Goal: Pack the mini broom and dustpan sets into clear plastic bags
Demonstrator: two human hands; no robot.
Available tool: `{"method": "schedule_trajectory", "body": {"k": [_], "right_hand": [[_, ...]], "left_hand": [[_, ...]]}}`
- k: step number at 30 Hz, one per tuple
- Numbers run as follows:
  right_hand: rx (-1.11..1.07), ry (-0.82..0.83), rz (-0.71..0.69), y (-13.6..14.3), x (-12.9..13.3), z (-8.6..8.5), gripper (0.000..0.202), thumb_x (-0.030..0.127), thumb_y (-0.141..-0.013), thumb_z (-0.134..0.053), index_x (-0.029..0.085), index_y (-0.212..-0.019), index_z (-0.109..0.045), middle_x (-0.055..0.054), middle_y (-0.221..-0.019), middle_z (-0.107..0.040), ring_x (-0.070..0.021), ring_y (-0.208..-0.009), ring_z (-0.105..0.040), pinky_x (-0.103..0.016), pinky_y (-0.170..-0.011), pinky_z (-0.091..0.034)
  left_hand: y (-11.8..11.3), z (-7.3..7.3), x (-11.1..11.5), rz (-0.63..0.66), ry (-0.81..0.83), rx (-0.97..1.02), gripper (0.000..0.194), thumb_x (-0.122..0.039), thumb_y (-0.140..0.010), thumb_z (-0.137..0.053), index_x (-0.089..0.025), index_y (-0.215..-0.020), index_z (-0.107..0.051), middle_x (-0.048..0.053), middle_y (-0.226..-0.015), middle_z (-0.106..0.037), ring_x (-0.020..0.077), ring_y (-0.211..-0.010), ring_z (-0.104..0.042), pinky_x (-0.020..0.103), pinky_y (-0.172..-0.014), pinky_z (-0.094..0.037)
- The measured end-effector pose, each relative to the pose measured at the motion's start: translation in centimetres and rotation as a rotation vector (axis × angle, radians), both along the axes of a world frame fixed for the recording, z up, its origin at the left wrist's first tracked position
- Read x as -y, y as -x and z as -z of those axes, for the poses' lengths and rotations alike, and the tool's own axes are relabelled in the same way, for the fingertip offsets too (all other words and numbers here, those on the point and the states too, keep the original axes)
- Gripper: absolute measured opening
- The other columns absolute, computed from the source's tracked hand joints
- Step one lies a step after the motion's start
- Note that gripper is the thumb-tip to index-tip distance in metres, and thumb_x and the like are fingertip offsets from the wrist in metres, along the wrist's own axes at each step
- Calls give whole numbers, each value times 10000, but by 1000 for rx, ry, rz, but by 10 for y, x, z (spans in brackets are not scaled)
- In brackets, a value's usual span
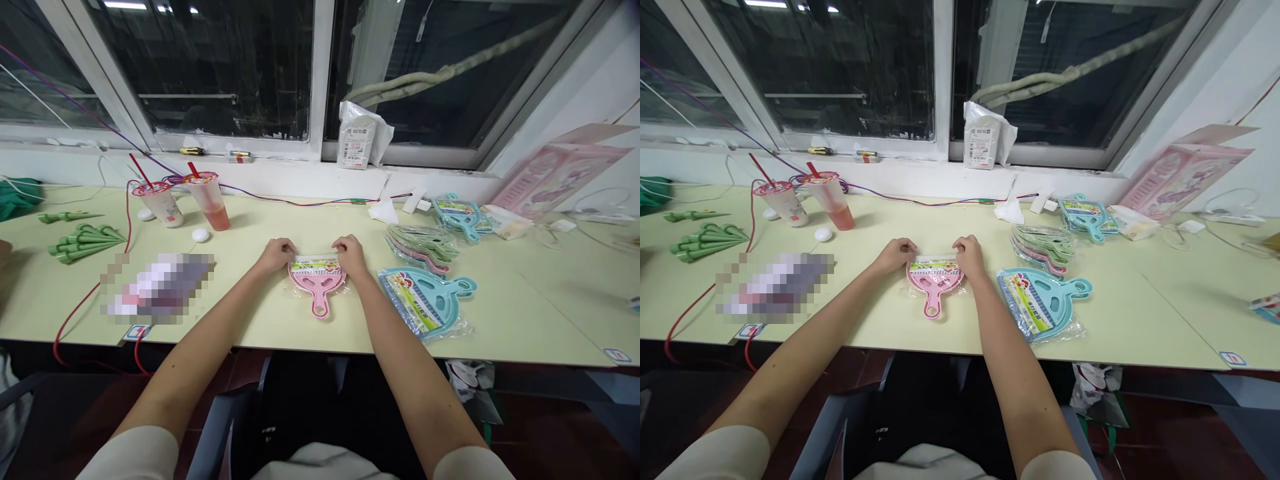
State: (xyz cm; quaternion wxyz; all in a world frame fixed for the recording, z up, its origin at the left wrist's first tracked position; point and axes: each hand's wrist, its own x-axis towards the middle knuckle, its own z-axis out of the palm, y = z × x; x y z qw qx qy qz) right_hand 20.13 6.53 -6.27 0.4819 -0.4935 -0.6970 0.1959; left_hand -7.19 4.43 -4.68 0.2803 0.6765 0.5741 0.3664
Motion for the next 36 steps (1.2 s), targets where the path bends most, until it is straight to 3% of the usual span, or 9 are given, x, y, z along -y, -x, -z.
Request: {"method": "schedule_trajectory", "body": {"k": [2,5,10,12,15,17,20,25,36], "right_hand": [[-3,-16,-19,-1,1,-1,293,59,-792,-486,217,-770,-731,-46,-908,-560,-215,-866,-593,-352,-874,-488],[3,-34,-52,-2,3,-2,308,36,-739,-478,216,-717,-726,-43,-887,-557,-208,-841,-592,-346,-848,-487],[89,1,-108,-3,6,-6,335,-11,-670,-456,214,-656,-704,-43,-882,-592,-200,-860,-608,-334,-855,-488],[144,0,-143,-2,9,-8,387,-33,-653,-469,208,-789,-739,-50,-958,-624,-208,-945,-626,-332,-903,-494],[263,32,-155,-1,15,-11,613,-59,-646,-516,200,-1153,-742,-66,-1081,-666,-230,-1050,-624,-350,-965,-494],[363,63,-132,0,17,-13,654,-66,-663,-542,199,-1229,-736,-76,-1107,-691,-243,-1069,-614,-365,-992,-482],[468,77,-118,1,19,-15,553,-72,-694,-539,216,-1081,-810,-73,-1056,-715,-244,-1051,-603,-359,-992,-465],[446,58,-121,1,20,-15,435,-60,-737,-543,235,-844,-844,-57,-970,-722,-222,-1012,-615,-332,-970,-455],[383,101,-93,5,21,-18,422,-90,-677,-496,217,-684,-785,-43,-928,-757,-212,-1007,-609,-313,-959,-442]], "left_hand": [[0,-1,2,78,-8,10,145,-209,-708,-631,-201,-841,-688,46,-894,-731,218,-850,-665,338,-811,-520],[0,-4,6,145,-88,-50,168,-185,-727,-600,-210,-870,-684,46,-947,-733,222,-912,-665,337,-833,-515],[-3,-8,10,177,-136,-161,221,-136,-739,-559,-211,-883,-709,50,-941,-712,218,-884,-640,336,-812,-504],[-4,-9,10,179,-150,-191,231,-125,-745,-555,-209,-888,-716,54,-946,-705,217,-875,-637,333,-800,-501],[-5,-10,11,188,-160,-222,247,-111,-753,-549,-212,-900,-720,55,-965,-703,217,-887,-642,330,-802,-502],[-5,-11,12,189,-159,-241,248,-101,-751,-540,-212,-888,-714,56,-959,-699,218,-891,-643,330,-803,-504],[-6,-15,13,190,-170,-277,236,-96,-749,-530,-210,-855,-708,59,-924,-691,227,-880,-639,342,-803,-509],[-7,-20,15,251,-193,-302,262,-66,-731,-511,-215,-812,-709,63,-898,-694,241,-921,-645,363,-854,-521],[-4,-22,15,476,-239,-293,253,-26,-655,-450,-222,-685,-607,65,-1020,-790,239,-1022,-696,372,-884,-529]]}}
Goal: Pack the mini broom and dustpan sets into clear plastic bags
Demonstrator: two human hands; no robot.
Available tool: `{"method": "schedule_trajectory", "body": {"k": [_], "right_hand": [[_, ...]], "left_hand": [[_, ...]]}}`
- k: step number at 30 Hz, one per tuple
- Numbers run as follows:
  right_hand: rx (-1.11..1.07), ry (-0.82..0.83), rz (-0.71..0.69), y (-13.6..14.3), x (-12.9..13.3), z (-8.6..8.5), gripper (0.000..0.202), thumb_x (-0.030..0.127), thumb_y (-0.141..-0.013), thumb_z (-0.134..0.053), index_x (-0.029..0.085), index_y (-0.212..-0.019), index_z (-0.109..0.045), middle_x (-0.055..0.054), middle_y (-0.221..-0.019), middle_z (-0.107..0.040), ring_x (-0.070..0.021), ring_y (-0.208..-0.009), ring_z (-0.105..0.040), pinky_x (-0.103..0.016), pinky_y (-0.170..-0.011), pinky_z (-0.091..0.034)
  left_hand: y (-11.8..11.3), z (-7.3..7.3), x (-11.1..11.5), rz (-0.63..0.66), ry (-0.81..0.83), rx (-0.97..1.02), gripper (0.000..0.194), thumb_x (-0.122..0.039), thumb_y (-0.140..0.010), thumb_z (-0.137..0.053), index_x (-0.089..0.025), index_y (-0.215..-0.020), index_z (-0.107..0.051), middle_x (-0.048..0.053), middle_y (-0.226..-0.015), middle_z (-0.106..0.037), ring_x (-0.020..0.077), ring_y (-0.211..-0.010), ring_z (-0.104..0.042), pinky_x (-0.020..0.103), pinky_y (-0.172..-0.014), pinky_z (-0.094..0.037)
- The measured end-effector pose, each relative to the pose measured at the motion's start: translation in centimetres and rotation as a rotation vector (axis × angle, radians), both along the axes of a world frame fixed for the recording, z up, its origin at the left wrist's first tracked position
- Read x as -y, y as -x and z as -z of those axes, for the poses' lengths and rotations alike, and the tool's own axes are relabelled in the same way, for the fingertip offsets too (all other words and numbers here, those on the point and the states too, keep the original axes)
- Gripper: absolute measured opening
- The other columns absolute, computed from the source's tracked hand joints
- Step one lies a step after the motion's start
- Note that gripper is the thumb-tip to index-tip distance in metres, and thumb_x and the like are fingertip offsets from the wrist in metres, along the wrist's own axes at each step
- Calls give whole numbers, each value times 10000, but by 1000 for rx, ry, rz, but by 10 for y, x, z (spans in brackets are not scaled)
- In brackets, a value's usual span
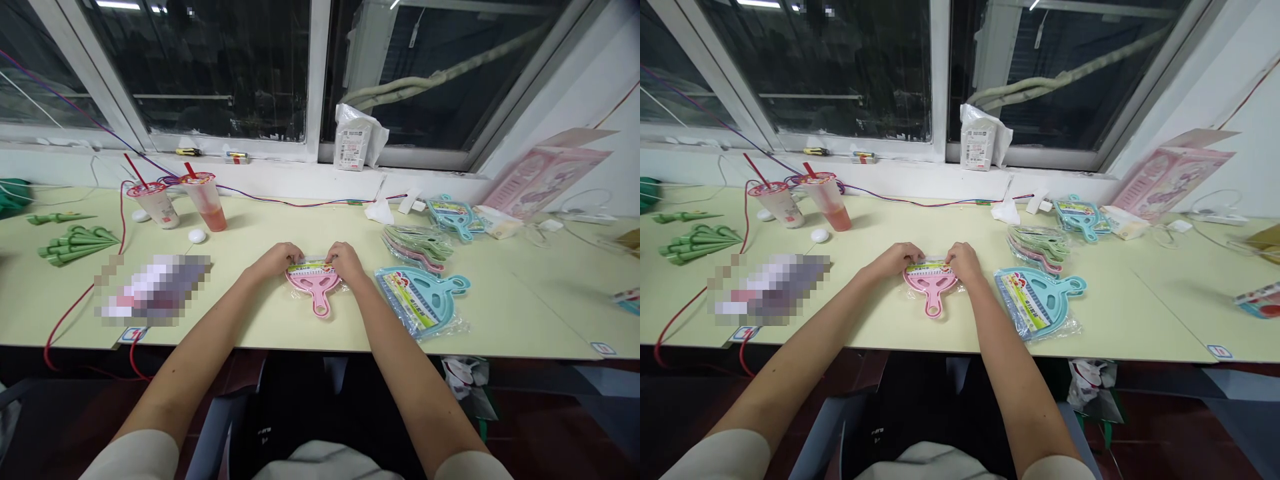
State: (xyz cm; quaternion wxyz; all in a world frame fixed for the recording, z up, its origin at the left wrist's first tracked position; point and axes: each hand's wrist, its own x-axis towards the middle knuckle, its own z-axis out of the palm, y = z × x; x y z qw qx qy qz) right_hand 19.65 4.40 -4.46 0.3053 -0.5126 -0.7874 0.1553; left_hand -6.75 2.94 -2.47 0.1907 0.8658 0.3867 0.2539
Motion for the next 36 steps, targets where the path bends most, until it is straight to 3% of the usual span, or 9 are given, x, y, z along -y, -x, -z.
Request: {"method": "schedule_trajectory", "body": {"k": [8,12,15,19,22,24,29,36], "right_hand": [[239,-71,-57,10,9,-18,343,-50,-767,-563,215,-681,-763,-83,-960,-781,-249,-1005,-577,-390,-954,-389],[374,-70,-86,15,15,-30,292,-24,-795,-601,205,-687,-747,-116,-958,-787,-264,-1014,-590,-398,-937,-385],[446,-67,-70,20,21,-34,255,0,-807,-615,191,-734,-767,-149,-946,-782,-285,-1012,-620,-412,-948,-394],[508,-92,-25,35,38,-37,240,58,-840,-615,174,-908,-814,-165,-921,-773,-287,-941,-666,-475,-1102,-345],[542,-138,-10,50,52,-36,276,109,-893,-582,170,-1020,-820,-182,-964,-771,-301,-934,-684,-532,-1227,-214],[563,-145,9,56,58,-34,311,127,-920,-554,154,-1093,-811,-209,-1042,-765,-323,-983,-685,-548,-1249,-184],[568,-82,-12,57,60,-28,355,164,-934,-558,100,-1201,-782,-258,-1209,-721,-370,-1217,-627,-518,-1249,-254],[470,-2,-163,52,60,-22,505,145,-957,-541,64,-1444,-651,-248,-1624,-494,-348,-1544,-436,-443,-1271,-317]], "left_hand": [[-11,-12,-2,32,-48,-166,218,-13,-635,-545,-217,-606,-618,106,-954,-796,276,-979,-713,409,-947,-526],[-23,-17,6,-47,-75,-242,228,-38,-683,-578,-221,-678,-715,125,-850,-761,297,-959,-694,418,-959,-520],[-33,-18,17,-158,-86,-334,275,-45,-736,-574,-197,-843,-777,145,-882,-736,293,-890,-679,397,-871,-525],[-48,-20,31,-233,-144,-459,401,-75,-828,-566,-198,-1157,-760,140,-974,-724,288,-906,-671,369,-791,-513],[-55,-21,39,-200,-198,-524,285,-111,-871,-562,-184,-1043,-777,160,-990,-719,309,-1003,-665,383,-825,-515],[-57,-20,41,-186,-224,-549,229,-125,-877,-567,-170,-964,-774,172,-994,-723,317,-1014,-664,395,-837,-517],[-58,-19,48,-156,-224,-547,246,-152,-908,-554,-164,-1004,-780,166,-973,-755,315,-955,-678,410,-842,-526],[-63,-15,62,-183,-197,-600,428,-201,-910,-567,-130,-1298,-734,208,-1223,-746,330,-1160,-693,393,-946,-525]]}}
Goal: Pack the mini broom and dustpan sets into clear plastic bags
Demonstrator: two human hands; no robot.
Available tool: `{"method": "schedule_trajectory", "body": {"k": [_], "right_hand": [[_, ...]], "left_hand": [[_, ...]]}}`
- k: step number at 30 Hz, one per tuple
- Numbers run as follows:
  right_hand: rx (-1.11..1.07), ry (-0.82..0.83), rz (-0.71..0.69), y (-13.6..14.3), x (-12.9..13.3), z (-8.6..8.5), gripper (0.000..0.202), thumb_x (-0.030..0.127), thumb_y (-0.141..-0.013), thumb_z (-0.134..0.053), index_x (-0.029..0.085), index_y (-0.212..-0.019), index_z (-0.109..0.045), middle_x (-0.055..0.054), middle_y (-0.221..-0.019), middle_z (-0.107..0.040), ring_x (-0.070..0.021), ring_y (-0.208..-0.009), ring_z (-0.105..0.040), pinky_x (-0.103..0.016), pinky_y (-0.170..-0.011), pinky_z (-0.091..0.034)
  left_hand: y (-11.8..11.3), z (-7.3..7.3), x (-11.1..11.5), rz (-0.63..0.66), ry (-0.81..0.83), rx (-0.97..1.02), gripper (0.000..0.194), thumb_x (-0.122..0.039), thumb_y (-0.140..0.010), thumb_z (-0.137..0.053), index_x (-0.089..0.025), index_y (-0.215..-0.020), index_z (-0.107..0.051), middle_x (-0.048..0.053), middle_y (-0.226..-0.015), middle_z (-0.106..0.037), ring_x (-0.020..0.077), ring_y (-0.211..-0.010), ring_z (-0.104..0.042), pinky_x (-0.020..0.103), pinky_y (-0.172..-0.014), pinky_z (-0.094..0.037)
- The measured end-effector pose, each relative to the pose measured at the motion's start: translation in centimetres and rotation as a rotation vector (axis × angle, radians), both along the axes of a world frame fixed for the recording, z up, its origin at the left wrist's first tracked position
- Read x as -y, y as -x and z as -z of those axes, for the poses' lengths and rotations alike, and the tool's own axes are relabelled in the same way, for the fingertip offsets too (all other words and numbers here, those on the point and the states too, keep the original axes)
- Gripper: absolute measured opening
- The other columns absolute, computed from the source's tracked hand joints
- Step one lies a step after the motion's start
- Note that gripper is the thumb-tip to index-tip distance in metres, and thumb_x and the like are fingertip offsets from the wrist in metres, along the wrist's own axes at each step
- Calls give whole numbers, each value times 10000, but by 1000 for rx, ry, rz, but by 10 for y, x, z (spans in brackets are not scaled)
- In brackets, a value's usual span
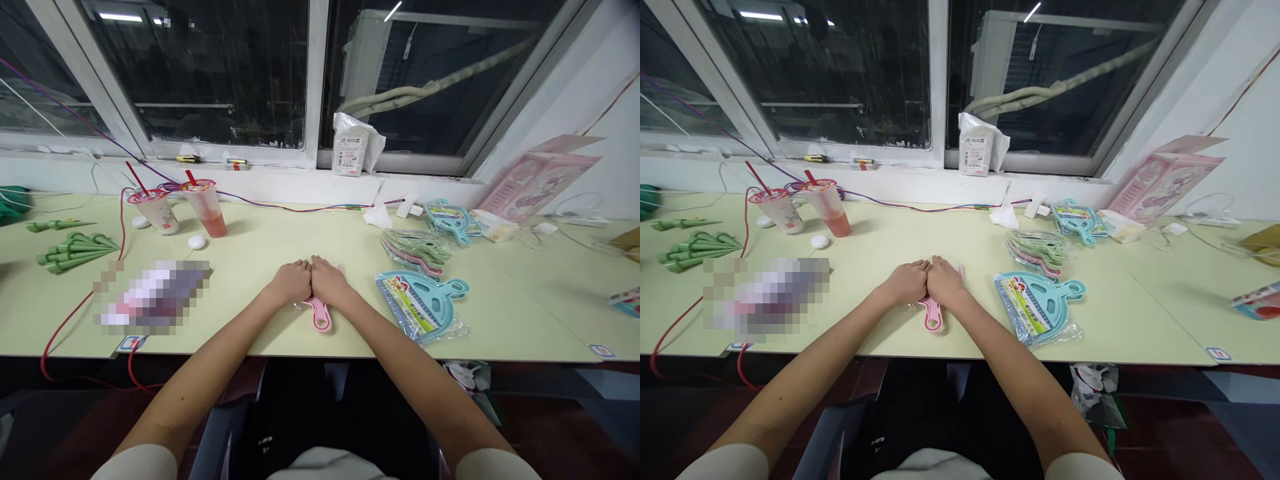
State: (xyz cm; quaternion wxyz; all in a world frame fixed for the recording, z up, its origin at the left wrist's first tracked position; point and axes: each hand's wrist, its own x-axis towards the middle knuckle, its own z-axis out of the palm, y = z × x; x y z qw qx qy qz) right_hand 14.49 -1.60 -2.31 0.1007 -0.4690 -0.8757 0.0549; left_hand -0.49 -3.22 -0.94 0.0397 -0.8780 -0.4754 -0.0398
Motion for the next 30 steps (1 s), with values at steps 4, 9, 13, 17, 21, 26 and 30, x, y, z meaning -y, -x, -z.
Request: {"method": "schedule_trajectory", "body": {"k": [4,9,13,17,21,26,30], "right_hand": [[3,55,-5,-3,-5,-1,526,121,-979,-492,19,-1485,-592,-273,-1667,-421,-325,-1526,-475,-416,-1209,-414],[24,33,20,-1,-24,-5,466,114,-993,-521,137,-1443,-637,-206,-1618,-522,-285,-1449,-562,-378,-1153,-456],[21,46,56,2,-33,-10,436,97,-999,-514,136,-1413,-642,-215,-1538,-595,-279,-1364,-623,-354,-1098,-474],[41,26,107,1,-29,-12,366,79,-991,-473,104,-1274,-703,-234,-1347,-700,-300,-1245,-677,-355,-996,-504],[75,25,162,-2,-24,-14,326,127,-997,-461,134,-1180,-731,-200,-1216,-740,-293,-1134,-712,-358,-931,-522],[112,65,139,-7,-19,-19,432,209,-1040,-392,145,-1351,-685,-183,-1435,-668,-298,-1333,-630,-394,-1064,-495],[130,113,82,-14,-18,-17,588,259,-1083,-279,47,-1591,-485,-192,-1687,-431,-294,-1595,-364,-422,-1282,-288]], "left_hand": [[-2,2,-2,-31,6,-22,454,-199,-948,-521,-44,-1334,-703,258,-1226,-726,359,-1175,-683,410,-925,-525],[-2,3,-17,-94,-5,14,382,-205,-971,-531,-92,-1278,-729,237,-1222,-726,342,-1165,-680,398,-936,-515],[1,2,-30,-109,12,90,339,-174,-956,-562,-140,-1242,-740,202,-1344,-694,322,-1192,-678,368,-898,-518],[2,0,-30,-102,26,102,273,-145,-986,-497,-142,-1078,-754,182,-1136,-751,310,-1029,-724,371,-796,-513],[2,-4,-24,-118,29,83,294,-177,-1029,-439,-155,-1031,-732,145,-1052,-756,276,-923,-737,347,-739,-502],[1,-7,-21,-114,15,44,327,-202,-1047,-405,-143,-1047,-727,141,-1072,-756,277,-931,-739,353,-753,-514],[1,-6,-23,-126,10,0,395,-238,-1074,-365,-140,-1062,-748,165,-1089,-757,284,-969,-737,367,-808,-525]]}}
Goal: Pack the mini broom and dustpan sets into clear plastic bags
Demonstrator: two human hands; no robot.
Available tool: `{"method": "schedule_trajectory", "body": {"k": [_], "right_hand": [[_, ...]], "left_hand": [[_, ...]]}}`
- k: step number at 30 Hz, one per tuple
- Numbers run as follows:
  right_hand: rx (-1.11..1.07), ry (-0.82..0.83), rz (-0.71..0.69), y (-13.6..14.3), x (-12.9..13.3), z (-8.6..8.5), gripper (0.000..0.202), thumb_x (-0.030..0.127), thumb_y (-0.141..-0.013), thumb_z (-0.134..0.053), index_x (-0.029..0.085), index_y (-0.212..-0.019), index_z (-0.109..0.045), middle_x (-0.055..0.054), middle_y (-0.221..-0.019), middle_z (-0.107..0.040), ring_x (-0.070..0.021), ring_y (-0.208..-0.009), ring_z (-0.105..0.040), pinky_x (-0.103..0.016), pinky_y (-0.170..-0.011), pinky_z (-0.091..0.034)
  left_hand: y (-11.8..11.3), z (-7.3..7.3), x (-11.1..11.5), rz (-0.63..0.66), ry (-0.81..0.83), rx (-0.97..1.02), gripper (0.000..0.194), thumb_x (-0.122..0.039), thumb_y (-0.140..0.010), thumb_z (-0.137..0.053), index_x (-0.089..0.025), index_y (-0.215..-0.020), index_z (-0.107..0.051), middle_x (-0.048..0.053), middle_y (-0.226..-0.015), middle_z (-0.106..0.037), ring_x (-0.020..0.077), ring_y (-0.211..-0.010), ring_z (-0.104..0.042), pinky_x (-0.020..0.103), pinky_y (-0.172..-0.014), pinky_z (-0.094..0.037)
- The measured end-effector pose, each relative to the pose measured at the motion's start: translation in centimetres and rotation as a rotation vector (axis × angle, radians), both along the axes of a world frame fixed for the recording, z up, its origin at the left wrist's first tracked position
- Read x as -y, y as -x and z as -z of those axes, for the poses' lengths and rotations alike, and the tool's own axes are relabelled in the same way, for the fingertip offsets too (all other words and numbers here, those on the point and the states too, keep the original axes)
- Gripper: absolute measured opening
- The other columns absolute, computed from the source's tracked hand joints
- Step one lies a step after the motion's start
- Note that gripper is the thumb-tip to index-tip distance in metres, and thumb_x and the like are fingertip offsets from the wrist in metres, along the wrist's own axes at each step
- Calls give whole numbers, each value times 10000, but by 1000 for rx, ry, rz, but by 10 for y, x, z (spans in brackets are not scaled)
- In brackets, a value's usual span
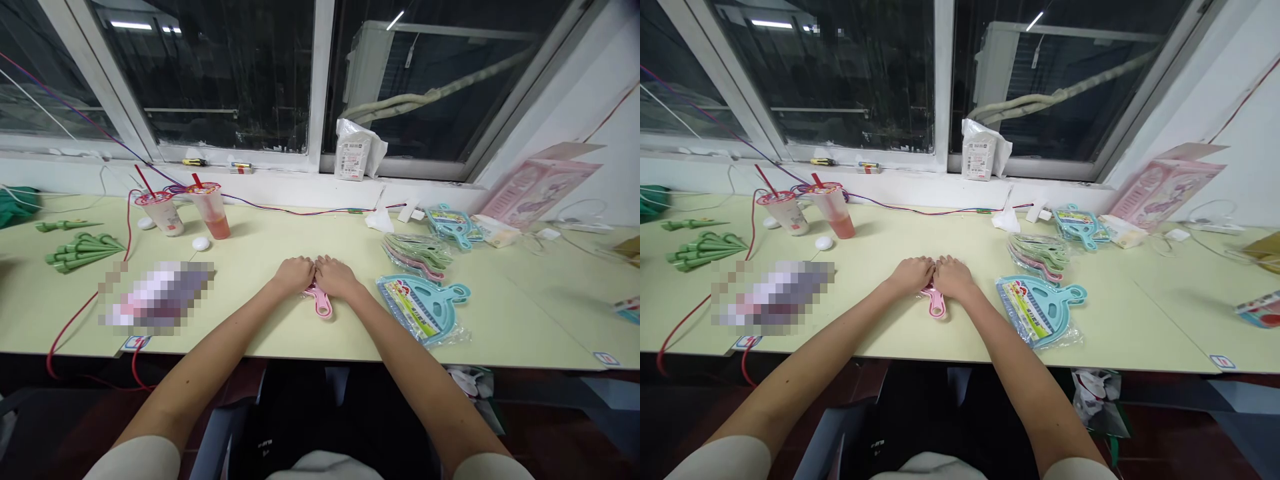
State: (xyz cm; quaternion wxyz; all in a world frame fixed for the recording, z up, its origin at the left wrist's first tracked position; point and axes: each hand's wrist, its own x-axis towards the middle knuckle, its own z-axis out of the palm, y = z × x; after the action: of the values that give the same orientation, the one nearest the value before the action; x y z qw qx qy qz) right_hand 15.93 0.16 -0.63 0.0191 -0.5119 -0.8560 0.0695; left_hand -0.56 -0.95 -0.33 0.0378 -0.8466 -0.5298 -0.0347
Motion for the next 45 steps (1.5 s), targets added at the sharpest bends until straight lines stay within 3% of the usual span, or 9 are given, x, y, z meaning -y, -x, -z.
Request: {"method": "schedule_trajectory", "body": {"k": [3,5,14,21,28,33,37,42,45], "right_hand": [[32,53,28,-4,-1,5,694,353,-1108,-202,-67,-1647,-323,-236,-1748,-270,-309,-1650,-235,-438,-1341,-125],[27,76,64,-6,-2,8,743,414,-1110,-178,-79,-1655,-288,-240,-1758,-231,-319,-1658,-205,-453,-1347,-86],[-97,113,148,-7,0,13,815,501,-1096,-247,-77,-1671,-237,-234,-1779,-157,-347,-1676,-93,-440,-1339,-118],[-117,40,222,-4,4,17,774,485,-1088,-289,-5,-1686,-266,-195,-1780,-191,-325,-1676,-109,-548,-1337,-44],[-150,-78,264,-4,6,19,747,383,-1042,-373,-93,-1618,-368,-270,-1702,-362,-355,-1630,-269,-472,-1333,-153],[-182,-66,316,-5,6,18,771,354,-1026,-387,-175,-1586,-339,-346,-1677,-346,-352,-1612,-317,-418,-1321,-213],[-270,-30,375,-7,6,18,783,339,-1015,-392,-159,-1610,-292,-328,-1707,-296,-345,-1622,-304,-398,-1303,-274],[-347,12,425,-10,5,21,794,342,-1007,-410,-116,-1639,-260,-295,-1734,-262,-334,-1633,-281,-404,-1303,-278],[-375,10,432,-11,6,20,786,343,-1003,-434,-93,-1635,-271,-286,-1728,-290,-333,-1622,-303,-404,-1294,-293]], "left_hand": [[-1,-1,1,-8,0,-21,421,-260,-1088,-350,-133,-1099,-752,177,-1110,-755,296,-1024,-731,379,-847,-526],[-2,-3,3,-17,7,-32,401,-266,-1083,-374,-128,-1103,-750,180,-1126,-751,304,-1028,-728,383,-842,-526],[-1,1,6,-47,-9,33,357,-226,-1075,-388,-145,-1136,-731,166,-1186,-741,285,-1104,-700,379,-952,-504],[-1,13,4,-226,-48,106,430,-259,-1083,-350,-99,-1184,-735,191,-1191,-739,314,-1223,-655,388,-941,-537],[-3,15,5,-321,-57,94,404,-153,-1042,-374,-101,-1105,-769,204,-1146,-740,316,-1147,-686,382,-968,-529],[-6,11,8,-452,-24,226,385,-190,-1057,-375,-87,-1188,-723,206,-1155,-739,303,-1092,-723,370,-918,-555],[-9,10,10,-452,2,258,420,-174,-1053,-364,-60,-1331,-658,243,-1342,-692,318,-1292,-661,388,-1052,-519],[-7,15,7,-412,25,349,544,-142,-1007,-398,34,-1516,-477,356,-1591,-468,397,-1554,-412,553,-1264,-300],[-3,20,6,-420,15,440,510,-146,-984,-401,8,-1459,-500,356,-1509,-552,396,-1502,-483,542,-1220,-371]]}}
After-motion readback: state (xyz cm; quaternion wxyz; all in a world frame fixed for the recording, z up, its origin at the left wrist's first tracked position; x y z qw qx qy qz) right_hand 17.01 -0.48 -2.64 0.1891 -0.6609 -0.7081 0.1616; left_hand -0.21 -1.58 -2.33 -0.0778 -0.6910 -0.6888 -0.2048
